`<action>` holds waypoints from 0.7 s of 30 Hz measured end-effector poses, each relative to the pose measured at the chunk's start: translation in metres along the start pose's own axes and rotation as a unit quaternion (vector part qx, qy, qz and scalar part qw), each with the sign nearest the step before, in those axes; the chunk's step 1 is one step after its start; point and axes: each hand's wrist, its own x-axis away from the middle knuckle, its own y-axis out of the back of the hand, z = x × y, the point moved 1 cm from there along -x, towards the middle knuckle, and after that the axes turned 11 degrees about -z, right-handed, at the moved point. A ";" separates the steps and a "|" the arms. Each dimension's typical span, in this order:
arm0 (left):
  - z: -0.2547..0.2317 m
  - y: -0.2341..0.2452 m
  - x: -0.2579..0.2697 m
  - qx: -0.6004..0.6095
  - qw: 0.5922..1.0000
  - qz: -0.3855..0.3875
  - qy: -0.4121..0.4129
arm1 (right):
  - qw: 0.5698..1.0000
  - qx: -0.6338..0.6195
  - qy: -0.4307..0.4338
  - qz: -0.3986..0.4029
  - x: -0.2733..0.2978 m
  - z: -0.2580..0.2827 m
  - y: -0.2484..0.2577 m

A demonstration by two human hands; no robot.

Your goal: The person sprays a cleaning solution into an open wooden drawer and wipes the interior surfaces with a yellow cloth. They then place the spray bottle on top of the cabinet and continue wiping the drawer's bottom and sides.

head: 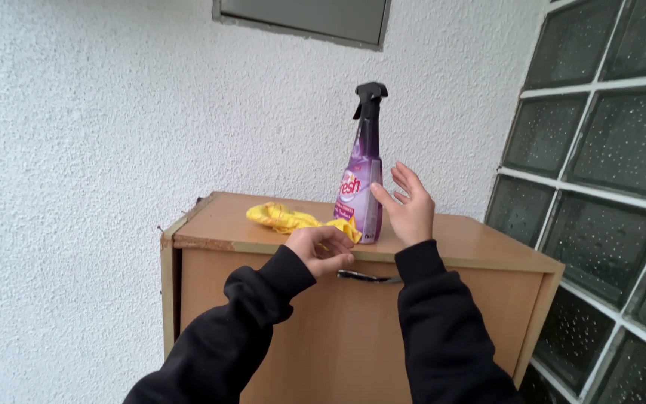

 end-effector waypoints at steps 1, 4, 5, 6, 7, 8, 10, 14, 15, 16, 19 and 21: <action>0.000 0.001 -0.004 -0.001 1.000 -0.001 -0.002 | 1.000 -0.001 0.002 0.000 -0.009 -0.001 -0.004; -0.001 0.003 -0.012 -0.015 1.000 -0.004 -0.017 | 1.000 -0.019 -0.010 0.012 -0.033 -0.004 -0.017; -0.004 0.005 -0.013 -0.023 1.000 -0.005 -0.016 | 0.999 -0.028 -0.016 0.013 -0.040 -0.003 -0.021; -0.007 0.007 -0.015 -0.032 0.999 -0.008 -0.017 | 0.999 -0.038 -0.021 0.013 -0.047 -0.002 -0.026; -0.007 0.009 -0.016 -0.034 0.999 -0.009 -0.019 | 0.999 -0.040 -0.018 0.013 -0.054 -0.001 -0.030; -0.008 0.011 -0.017 -0.031 0.999 -0.010 -0.013 | 0.999 -0.044 -0.019 0.013 -0.061 0.000 -0.034; -0.008 0.014 -0.019 -0.030 0.999 -0.012 -0.009 | 0.998 -0.050 -0.019 0.013 -0.074 -0.001 -0.043; -0.013 0.020 -0.018 -0.040 0.999 -0.021 -0.002 | 0.995 -0.073 -0.063 0.026 -0.092 0.004 -0.064; -0.015 0.022 -0.018 -0.040 0.999 -0.022 -0.003 | 0.992 -0.092 -0.081 0.034 -0.094 0.008 -0.070; -0.017 0.024 -0.017 -0.042 0.999 -0.025 -0.002 | 0.992 -0.095 -0.080 0.037 -0.098 0.015 -0.071; -0.016 0.028 -0.015 -0.041 0.999 -0.020 0.011 | 0.987 -0.106 -0.107 0.053 -0.113 0.014 -0.076; -0.008 0.030 -0.017 -0.046 0.999 -0.019 0.011 | 0.982 -0.113 -0.137 0.060 -0.134 -0.006 -0.084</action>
